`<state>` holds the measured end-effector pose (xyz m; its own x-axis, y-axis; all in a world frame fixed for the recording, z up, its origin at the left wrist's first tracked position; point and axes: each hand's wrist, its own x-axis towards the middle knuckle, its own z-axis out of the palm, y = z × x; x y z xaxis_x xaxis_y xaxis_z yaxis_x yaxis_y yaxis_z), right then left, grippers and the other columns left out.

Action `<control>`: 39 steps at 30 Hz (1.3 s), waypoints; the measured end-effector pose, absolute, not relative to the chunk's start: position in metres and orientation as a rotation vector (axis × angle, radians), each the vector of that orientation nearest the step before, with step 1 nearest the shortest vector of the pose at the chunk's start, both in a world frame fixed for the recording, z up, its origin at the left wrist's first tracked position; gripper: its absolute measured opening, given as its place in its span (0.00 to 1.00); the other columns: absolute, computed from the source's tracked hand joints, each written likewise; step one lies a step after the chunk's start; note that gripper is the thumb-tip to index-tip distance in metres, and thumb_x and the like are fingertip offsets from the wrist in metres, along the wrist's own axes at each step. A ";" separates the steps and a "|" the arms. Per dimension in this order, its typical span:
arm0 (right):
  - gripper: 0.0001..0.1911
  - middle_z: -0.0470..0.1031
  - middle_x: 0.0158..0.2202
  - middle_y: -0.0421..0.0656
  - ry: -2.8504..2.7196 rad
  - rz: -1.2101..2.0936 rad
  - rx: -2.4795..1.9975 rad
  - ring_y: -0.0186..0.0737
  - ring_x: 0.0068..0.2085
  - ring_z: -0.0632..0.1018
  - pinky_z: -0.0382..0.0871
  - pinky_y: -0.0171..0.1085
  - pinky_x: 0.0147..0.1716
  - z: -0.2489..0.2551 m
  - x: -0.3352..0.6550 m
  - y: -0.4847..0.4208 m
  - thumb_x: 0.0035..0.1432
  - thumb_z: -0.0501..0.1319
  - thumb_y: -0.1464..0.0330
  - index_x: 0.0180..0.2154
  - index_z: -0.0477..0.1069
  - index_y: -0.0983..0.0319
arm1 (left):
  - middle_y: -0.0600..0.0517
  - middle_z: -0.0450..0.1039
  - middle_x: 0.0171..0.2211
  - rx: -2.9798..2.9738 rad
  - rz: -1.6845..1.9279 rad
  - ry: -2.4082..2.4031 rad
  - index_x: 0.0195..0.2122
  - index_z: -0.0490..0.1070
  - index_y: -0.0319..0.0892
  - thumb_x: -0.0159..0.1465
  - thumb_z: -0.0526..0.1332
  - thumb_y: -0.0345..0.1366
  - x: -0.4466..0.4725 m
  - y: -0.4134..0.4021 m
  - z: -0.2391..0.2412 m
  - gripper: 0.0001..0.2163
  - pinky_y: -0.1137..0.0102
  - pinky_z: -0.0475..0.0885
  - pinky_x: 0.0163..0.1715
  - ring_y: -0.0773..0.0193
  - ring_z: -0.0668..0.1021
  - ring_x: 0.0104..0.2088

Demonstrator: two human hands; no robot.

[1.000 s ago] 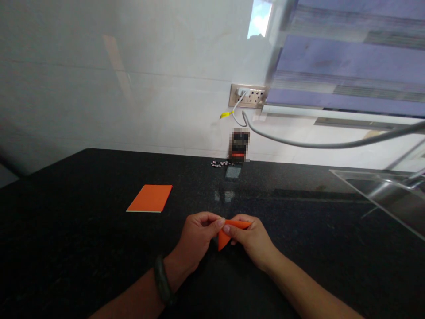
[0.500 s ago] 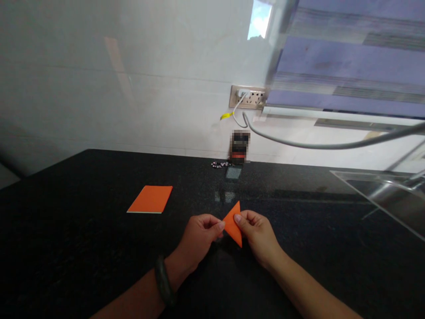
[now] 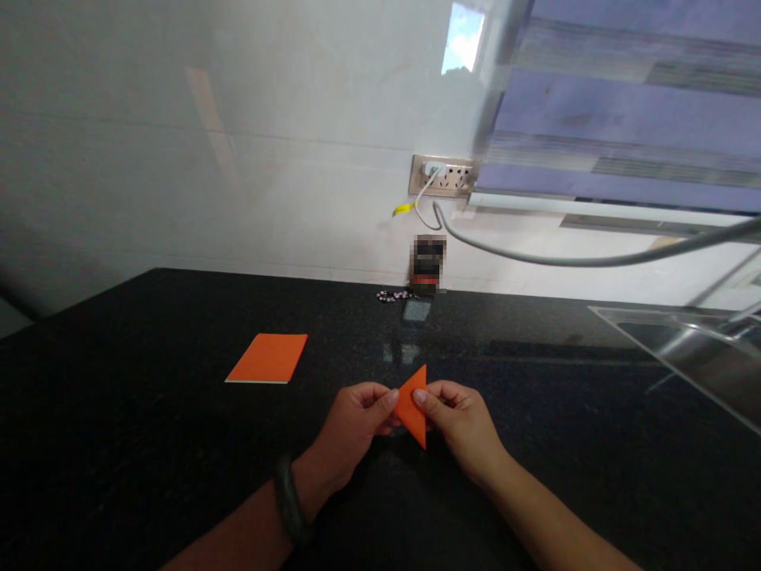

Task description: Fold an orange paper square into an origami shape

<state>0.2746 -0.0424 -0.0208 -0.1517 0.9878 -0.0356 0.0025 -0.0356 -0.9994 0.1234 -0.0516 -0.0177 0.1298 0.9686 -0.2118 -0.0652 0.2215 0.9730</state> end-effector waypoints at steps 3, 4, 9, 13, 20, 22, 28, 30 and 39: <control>0.18 0.68 0.18 0.39 -1.247 1.447 -1.065 0.31 0.21 0.68 0.61 0.31 0.21 -0.020 0.275 -0.043 0.49 0.59 0.56 0.22 0.70 0.66 | 0.53 0.70 0.22 0.947 1.011 1.099 0.25 0.68 0.37 0.55 0.58 0.40 0.120 -0.050 -0.024 0.10 0.74 0.65 0.25 0.69 0.71 0.24; 0.19 0.69 0.19 0.40 -1.216 1.480 -1.025 0.31 0.21 0.68 0.62 0.31 0.21 -0.021 0.275 -0.042 0.50 0.58 0.55 0.23 0.71 0.65 | 0.53 0.70 0.22 0.916 1.012 1.066 0.26 0.68 0.37 0.55 0.58 0.41 0.119 -0.049 -0.026 0.10 0.74 0.65 0.25 0.69 0.71 0.24; 0.15 0.71 0.22 0.41 -1.138 1.553 -0.953 0.30 0.23 0.70 0.63 0.29 0.20 -0.024 0.278 -0.041 0.47 0.62 0.57 0.26 0.73 0.65 | 0.50 0.72 0.26 0.852 0.970 0.913 0.28 0.69 0.36 0.57 0.57 0.42 0.118 -0.050 -0.025 0.12 0.75 0.64 0.25 0.70 0.72 0.26; 0.12 0.72 0.23 0.40 -1.186 1.557 -0.953 0.30 0.23 0.71 0.63 0.29 0.20 -0.024 0.279 -0.043 0.44 0.65 0.62 0.28 0.73 0.64 | 0.51 0.72 0.25 0.822 0.961 0.890 0.27 0.69 0.37 0.57 0.58 0.41 0.119 -0.050 -0.022 0.11 0.76 0.63 0.24 0.70 0.72 0.25; 0.11 0.73 0.22 0.39 -1.214 1.566 -0.979 0.29 0.22 0.71 0.64 0.29 0.21 -0.023 0.278 -0.044 0.42 0.67 0.65 0.28 0.72 0.64 | 0.52 0.70 0.24 0.815 0.957 0.884 0.27 0.68 0.37 0.57 0.57 0.41 0.117 -0.049 -0.027 0.11 0.76 0.63 0.24 0.70 0.72 0.25; 0.11 0.73 0.22 0.39 -1.217 1.570 -0.971 0.29 0.22 0.71 0.64 0.29 0.21 -0.023 0.278 -0.044 0.42 0.67 0.65 0.28 0.72 0.64 | 0.52 0.70 0.24 0.823 0.962 0.887 0.27 0.67 0.37 0.57 0.57 0.41 0.117 -0.049 -0.028 0.11 0.76 0.63 0.24 0.70 0.72 0.25; 0.10 0.73 0.22 0.38 -1.212 1.589 -0.949 0.28 0.21 0.70 0.63 0.29 0.21 -0.024 0.278 -0.044 0.41 0.67 0.66 0.27 0.71 0.64 | 0.52 0.71 0.23 0.815 0.950 0.889 0.28 0.68 0.36 0.58 0.57 0.40 0.118 -0.048 -0.026 0.11 0.76 0.63 0.24 0.70 0.72 0.24; 0.10 0.73 0.22 0.38 -1.226 1.584 -0.946 0.28 0.21 0.70 0.63 0.29 0.21 -0.025 0.279 -0.044 0.42 0.67 0.66 0.27 0.71 0.64 | 0.51 0.72 0.24 0.798 0.937 0.872 0.29 0.68 0.36 0.58 0.56 0.40 0.119 -0.047 -0.027 0.11 0.76 0.63 0.24 0.69 0.73 0.25; 0.10 0.73 0.21 0.38 -1.230 1.591 -0.939 0.27 0.20 0.70 0.63 0.29 0.21 -0.024 0.279 -0.044 0.43 0.67 0.65 0.27 0.72 0.64 | 0.47 0.74 0.28 0.796 0.904 0.808 0.31 0.68 0.37 0.59 0.55 0.41 0.119 -0.048 -0.029 0.11 0.74 0.64 0.26 0.65 0.76 0.28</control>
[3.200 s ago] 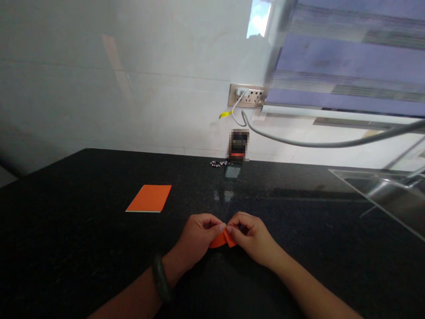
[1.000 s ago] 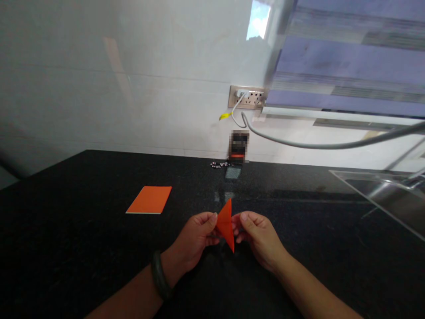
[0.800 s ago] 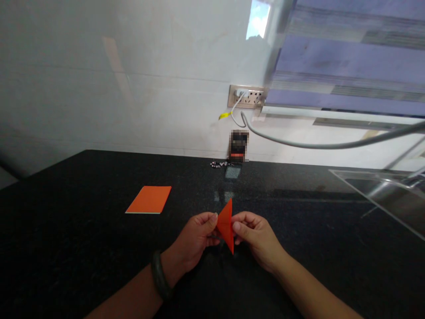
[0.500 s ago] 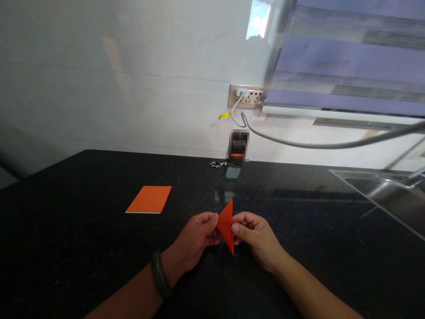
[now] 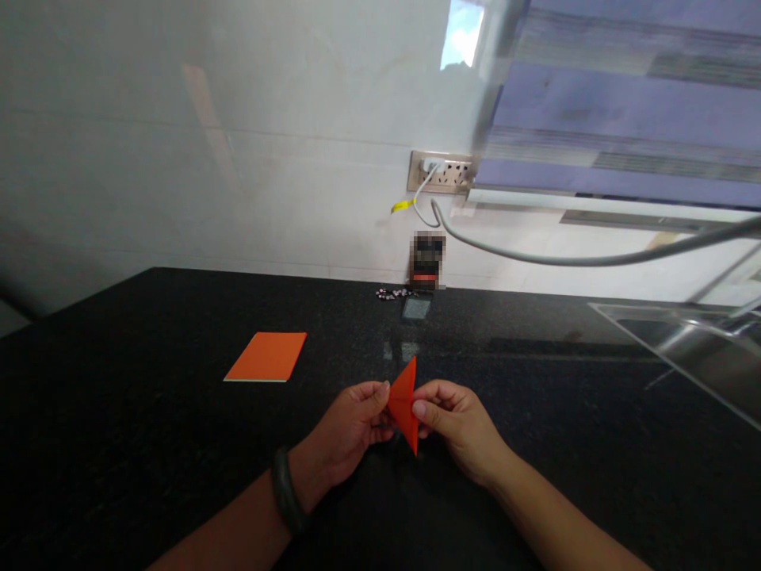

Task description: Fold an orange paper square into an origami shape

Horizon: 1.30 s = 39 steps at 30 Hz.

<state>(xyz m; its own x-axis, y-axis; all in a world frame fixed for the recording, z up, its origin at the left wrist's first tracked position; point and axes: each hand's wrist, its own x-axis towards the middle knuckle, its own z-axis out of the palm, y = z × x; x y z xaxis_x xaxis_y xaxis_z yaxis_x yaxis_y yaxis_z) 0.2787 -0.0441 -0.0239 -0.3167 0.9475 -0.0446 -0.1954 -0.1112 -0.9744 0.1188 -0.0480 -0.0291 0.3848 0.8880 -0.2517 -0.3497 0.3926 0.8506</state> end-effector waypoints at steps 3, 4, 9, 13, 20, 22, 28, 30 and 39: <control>0.11 0.73 0.21 0.38 -1.236 1.585 -0.951 0.28 0.20 0.70 0.63 0.29 0.20 -0.023 0.278 -0.044 0.41 0.67 0.65 0.26 0.71 0.64 | 0.47 0.74 0.27 0.802 0.900 0.805 0.31 0.68 0.37 0.59 0.55 0.42 0.118 -0.048 -0.029 0.11 0.73 0.64 0.27 0.64 0.76 0.28; 0.11 0.73 0.21 0.38 -1.235 1.585 -0.956 0.28 0.20 0.69 0.63 0.29 0.20 -0.023 0.278 -0.044 0.41 0.68 0.65 0.26 0.71 0.64 | 0.47 0.74 0.28 0.804 0.897 0.802 0.31 0.68 0.37 0.59 0.55 0.42 0.118 -0.048 -0.029 0.12 0.73 0.64 0.27 0.63 0.76 0.29; 0.11 0.73 0.21 0.38 -1.233 1.589 -0.955 0.27 0.20 0.69 0.63 0.29 0.21 -0.022 0.278 -0.044 0.40 0.68 0.65 0.27 0.71 0.64 | 0.46 0.75 0.29 0.810 0.901 0.806 0.32 0.68 0.37 0.58 0.56 0.42 0.118 -0.049 -0.029 0.12 0.71 0.65 0.28 0.62 0.76 0.29; 0.10 0.73 0.21 0.38 -1.243 1.587 -0.943 0.28 0.20 0.69 0.63 0.29 0.21 -0.021 0.278 -0.045 0.42 0.67 0.65 0.27 0.72 0.64 | 0.47 0.74 0.28 0.800 0.900 0.821 0.31 0.68 0.36 0.58 0.56 0.43 0.118 -0.049 -0.028 0.12 0.72 0.65 0.28 0.64 0.75 0.29; 0.10 0.73 0.22 0.39 -1.282 1.564 -0.982 0.29 0.21 0.70 0.63 0.30 0.21 -0.021 0.279 -0.044 0.44 0.65 0.65 0.28 0.71 0.64 | 0.51 0.72 0.24 0.716 0.931 0.840 0.30 0.70 0.37 0.55 0.60 0.42 0.117 -0.048 -0.026 0.12 0.75 0.63 0.25 0.69 0.73 0.24; 0.09 0.72 0.21 0.38 -1.282 1.537 -1.030 0.29 0.21 0.70 0.62 0.30 0.21 -0.021 0.279 -0.043 0.45 0.64 0.66 0.28 0.71 0.64 | 0.53 0.70 0.23 0.695 0.961 0.875 0.28 0.70 0.38 0.53 0.62 0.42 0.118 -0.047 -0.026 0.11 0.75 0.63 0.24 0.71 0.72 0.23; 0.06 0.70 0.19 0.35 -1.352 1.497 -1.005 0.28 0.19 0.68 0.61 0.30 0.20 -0.022 0.278 -0.042 0.43 0.64 0.69 0.26 0.68 0.63 | 0.53 0.69 0.21 0.865 0.939 0.993 0.26 0.74 0.36 0.51 0.63 0.42 0.121 -0.051 -0.026 0.12 0.75 0.62 0.24 0.71 0.70 0.22; 0.08 0.71 0.20 0.36 -1.367 1.536 -0.960 0.31 0.21 0.70 0.63 0.31 0.21 -0.023 0.277 -0.042 0.42 0.65 0.69 0.25 0.67 0.63 | 0.53 0.69 0.20 0.911 0.906 0.995 0.25 0.74 0.35 0.50 0.63 0.42 0.123 -0.053 -0.026 0.13 0.75 0.62 0.23 0.71 0.69 0.22; 0.08 0.70 0.24 0.38 -1.641 1.268 -0.957 0.31 0.25 0.70 0.64 0.31 0.25 -0.023 0.281 -0.044 0.46 0.55 0.79 0.28 0.69 0.62 | 0.51 0.71 0.20 0.861 0.830 1.006 0.23 0.71 0.35 0.53 0.59 0.47 0.124 -0.055 -0.022 0.17 0.74 0.63 0.22 0.70 0.71 0.20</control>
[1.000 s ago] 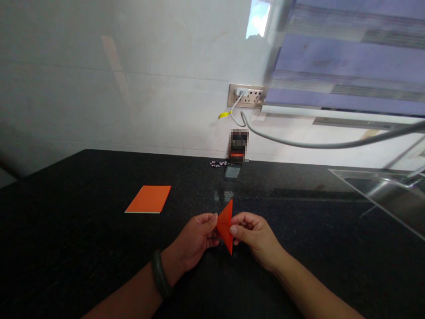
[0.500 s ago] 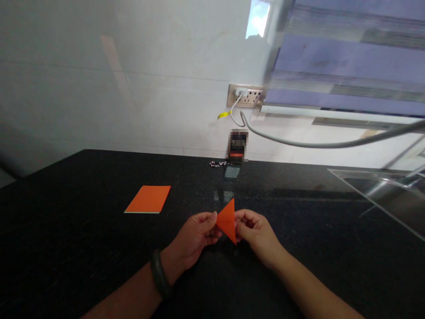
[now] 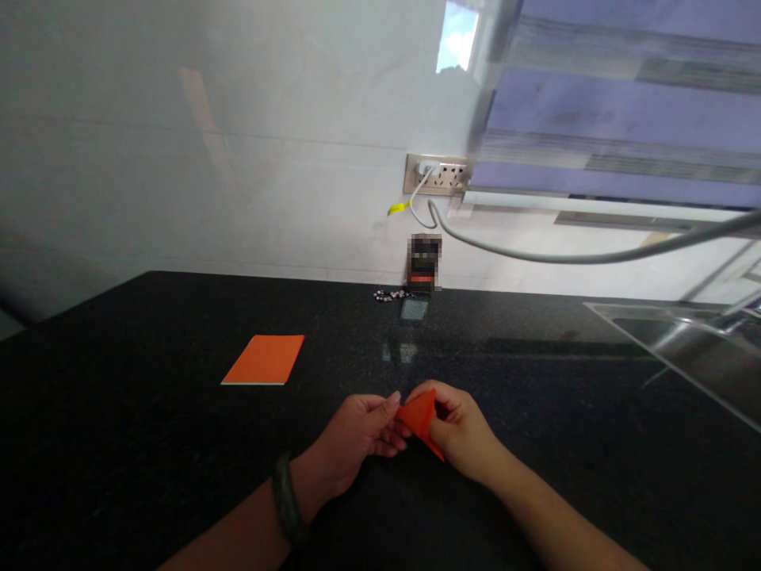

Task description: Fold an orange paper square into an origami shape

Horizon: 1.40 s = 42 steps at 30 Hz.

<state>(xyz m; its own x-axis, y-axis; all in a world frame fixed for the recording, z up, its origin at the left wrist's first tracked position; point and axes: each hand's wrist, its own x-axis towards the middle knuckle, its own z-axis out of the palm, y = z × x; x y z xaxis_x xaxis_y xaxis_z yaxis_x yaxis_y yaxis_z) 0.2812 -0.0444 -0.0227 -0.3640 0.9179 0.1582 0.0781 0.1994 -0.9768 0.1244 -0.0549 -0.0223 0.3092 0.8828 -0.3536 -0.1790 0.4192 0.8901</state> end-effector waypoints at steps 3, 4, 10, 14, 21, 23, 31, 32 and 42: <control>0.06 0.69 0.26 0.39 -1.757 1.135 -0.965 0.33 0.27 0.70 0.65 0.32 0.28 -0.024 0.284 -0.044 0.47 0.57 0.77 0.28 0.69 0.62 | 0.51 0.72 0.21 0.844 0.794 1.010 0.23 0.71 0.35 0.53 0.60 0.46 0.125 -0.056 -0.023 0.16 0.74 0.63 0.23 0.70 0.72 0.20; 0.05 0.69 0.25 0.39 -1.790 1.080 -0.988 0.33 0.28 0.69 0.64 0.32 0.28 -0.025 0.285 -0.044 0.47 0.58 0.76 0.27 0.69 0.62 | 0.50 0.73 0.21 0.847 0.790 1.019 0.24 0.71 0.35 0.52 0.61 0.45 0.125 -0.056 -0.023 0.15 0.74 0.64 0.23 0.70 0.72 0.21; 0.03 0.66 0.20 0.36 -1.748 1.194 -1.163 0.30 0.22 0.66 0.59 0.29 0.20 -0.028 0.285 -0.039 0.45 0.61 0.74 0.24 0.67 0.63 | 0.49 0.74 0.24 0.868 0.762 1.071 0.26 0.73 0.35 0.51 0.63 0.42 0.128 -0.056 -0.026 0.13 0.73 0.66 0.25 0.68 0.74 0.23; 0.05 0.68 0.23 0.38 -1.852 1.039 -1.001 0.32 0.25 0.68 0.62 0.31 0.25 -0.025 0.286 -0.041 0.48 0.57 0.77 0.24 0.68 0.62 | 0.48 0.74 0.22 0.848 0.735 1.047 0.24 0.72 0.34 0.53 0.58 0.49 0.127 -0.057 -0.024 0.19 0.73 0.65 0.24 0.68 0.74 0.21; 0.10 0.67 0.26 0.38 -1.997 0.874 -0.993 0.33 0.28 0.68 0.61 0.32 0.26 -0.025 0.287 -0.046 0.44 0.56 0.80 0.27 0.67 0.60 | 0.49 0.72 0.19 0.840 0.703 1.024 0.26 0.71 0.34 0.51 0.60 0.49 0.128 -0.059 -0.021 0.19 0.74 0.63 0.22 0.68 0.73 0.20; 0.10 0.66 0.25 0.37 -1.943 0.956 -1.060 0.32 0.27 0.67 0.59 0.31 0.24 -0.028 0.285 -0.046 0.42 0.57 0.81 0.26 0.65 0.60 | 0.48 0.73 0.20 0.841 0.697 1.009 0.26 0.71 0.34 0.52 0.60 0.49 0.128 -0.059 -0.022 0.19 0.74 0.64 0.22 0.68 0.73 0.20; 0.15 0.66 0.26 0.36 -1.932 1.026 -1.039 0.32 0.27 0.67 0.60 0.31 0.26 -0.020 0.280 -0.052 0.45 0.51 0.83 0.32 0.62 0.60 | 0.50 0.72 0.20 0.825 0.709 1.002 0.27 0.71 0.34 0.53 0.58 0.49 0.127 -0.057 -0.025 0.19 0.74 0.64 0.23 0.69 0.73 0.20; 0.15 0.66 0.26 0.36 -1.905 1.063 -1.034 0.32 0.26 0.67 0.60 0.31 0.26 -0.019 0.280 -0.053 0.45 0.51 0.82 0.34 0.61 0.59 | 0.50 0.72 0.21 0.825 0.699 0.992 0.27 0.71 0.34 0.53 0.58 0.49 0.127 -0.057 -0.025 0.19 0.74 0.64 0.23 0.69 0.73 0.20; 0.19 0.65 0.26 0.35 -1.605 1.297 -0.998 0.28 0.23 0.66 0.59 0.28 0.19 -0.031 0.281 -0.048 0.43 0.60 0.78 0.38 0.61 0.58 | 0.50 0.72 0.20 0.842 0.646 0.931 0.28 0.72 0.33 0.52 0.60 0.48 0.124 -0.058 -0.023 0.18 0.77 0.63 0.21 0.72 0.72 0.19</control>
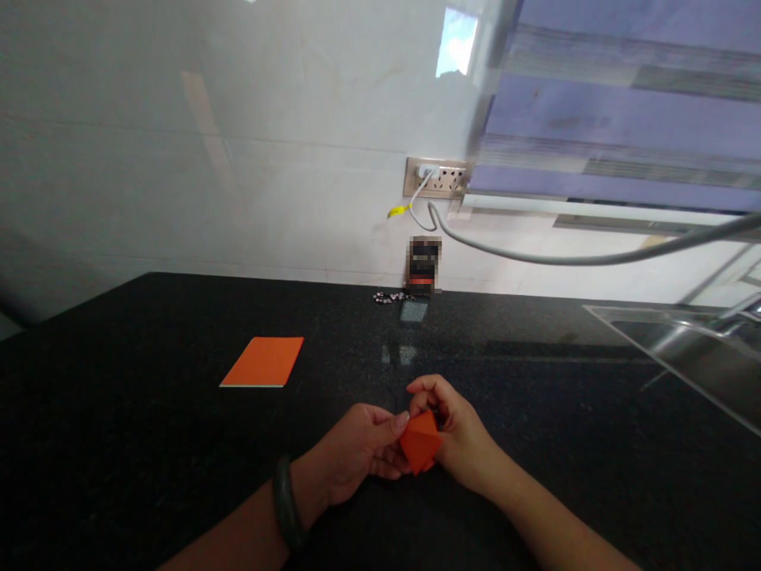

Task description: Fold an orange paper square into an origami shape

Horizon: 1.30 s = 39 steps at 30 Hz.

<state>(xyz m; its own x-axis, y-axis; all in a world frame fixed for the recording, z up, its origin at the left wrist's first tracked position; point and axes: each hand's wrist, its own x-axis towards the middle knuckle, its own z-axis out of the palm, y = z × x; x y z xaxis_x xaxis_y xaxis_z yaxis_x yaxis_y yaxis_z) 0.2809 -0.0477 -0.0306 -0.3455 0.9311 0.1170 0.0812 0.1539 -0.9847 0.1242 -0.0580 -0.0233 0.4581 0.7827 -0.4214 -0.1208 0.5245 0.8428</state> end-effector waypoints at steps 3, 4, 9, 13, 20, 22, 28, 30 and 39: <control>0.14 0.63 0.21 0.33 -1.514 1.332 -1.040 0.28 0.22 0.65 0.59 0.28 0.20 -0.029 0.278 -0.045 0.42 0.61 0.77 0.33 0.63 0.60 | 0.50 0.72 0.18 0.831 0.688 0.969 0.27 0.71 0.33 0.51 0.61 0.46 0.124 -0.057 -0.024 0.17 0.77 0.63 0.20 0.72 0.71 0.18; 0.12 0.63 0.20 0.33 -1.473 1.371 -1.048 0.27 0.21 0.65 0.59 0.28 0.20 -0.027 0.277 -0.044 0.41 0.62 0.76 0.31 0.63 0.61 | 0.51 0.71 0.18 0.827 0.711 0.979 0.27 0.71 0.33 0.51 0.62 0.45 0.124 -0.056 -0.025 0.16 0.78 0.63 0.19 0.72 0.71 0.17; 0.12 0.65 0.20 0.36 -1.267 1.464 -1.125 0.27 0.18 0.64 0.58 0.27 0.15 -0.020 0.276 -0.042 0.47 0.60 0.61 0.30 0.65 0.63 | 0.52 0.71 0.17 0.805 0.856 1.031 0.26 0.71 0.33 0.52 0.61 0.45 0.124 -0.053 -0.028 0.15 0.78 0.63 0.19 0.73 0.70 0.17; 0.24 0.66 0.22 0.39 -1.108 1.487 -1.140 0.31 0.21 0.67 0.61 0.28 0.13 -0.019 0.278 -0.042 0.52 0.51 0.50 0.33 0.66 0.65 | 0.50 0.72 0.21 0.821 0.992 1.070 0.28 0.72 0.33 0.53 0.60 0.45 0.123 -0.050 -0.029 0.16 0.76 0.65 0.22 0.72 0.71 0.20; 0.16 0.63 0.17 0.34 -1.339 1.489 -1.226 0.27 0.17 0.64 0.59 0.25 0.12 -0.022 0.276 -0.046 0.44 0.63 0.58 0.27 0.65 0.64 | 0.52 0.71 0.19 0.881 1.086 1.144 0.27 0.73 0.34 0.53 0.61 0.43 0.125 -0.051 -0.026 0.14 0.75 0.65 0.23 0.70 0.71 0.20; 0.15 0.62 0.17 0.34 -1.338 1.460 -1.214 0.26 0.17 0.64 0.59 0.26 0.13 -0.022 0.275 -0.046 0.45 0.63 0.59 0.26 0.64 0.64 | 0.52 0.72 0.19 0.930 1.071 1.178 0.27 0.73 0.34 0.52 0.61 0.42 0.125 -0.052 -0.026 0.13 0.74 0.65 0.23 0.70 0.71 0.21; 0.15 0.65 0.21 0.36 -1.325 1.405 -1.141 0.27 0.19 0.64 0.58 0.26 0.14 -0.018 0.276 -0.046 0.45 0.63 0.58 0.29 0.66 0.63 | 0.51 0.74 0.21 1.068 1.013 1.171 0.24 0.73 0.35 0.51 0.62 0.40 0.126 -0.053 -0.026 0.11 0.75 0.65 0.23 0.70 0.71 0.20; 0.15 0.67 0.23 0.37 -1.345 1.390 -1.131 0.27 0.20 0.64 0.57 0.27 0.14 -0.019 0.275 -0.046 0.46 0.62 0.58 0.31 0.67 0.63 | 0.51 0.74 0.21 1.071 0.997 1.177 0.24 0.73 0.36 0.51 0.62 0.40 0.127 -0.053 -0.026 0.11 0.74 0.65 0.23 0.70 0.72 0.21; 0.15 0.67 0.21 0.37 -1.346 1.380 -1.175 0.29 0.20 0.66 0.57 0.28 0.16 -0.018 0.274 -0.047 0.45 0.63 0.58 0.28 0.67 0.63 | 0.51 0.73 0.20 1.144 0.925 1.143 0.22 0.73 0.36 0.51 0.61 0.39 0.130 -0.055 -0.025 0.10 0.73 0.65 0.23 0.69 0.71 0.20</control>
<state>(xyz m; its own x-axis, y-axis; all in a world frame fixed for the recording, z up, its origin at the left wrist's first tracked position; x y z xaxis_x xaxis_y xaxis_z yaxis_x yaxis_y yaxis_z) 0.2741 -0.0467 -0.0175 -0.1913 0.9798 -0.0586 0.0346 -0.0529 -0.9980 0.1297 -0.0551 -0.0251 0.1975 0.9608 -0.1944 0.0095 0.1964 0.9805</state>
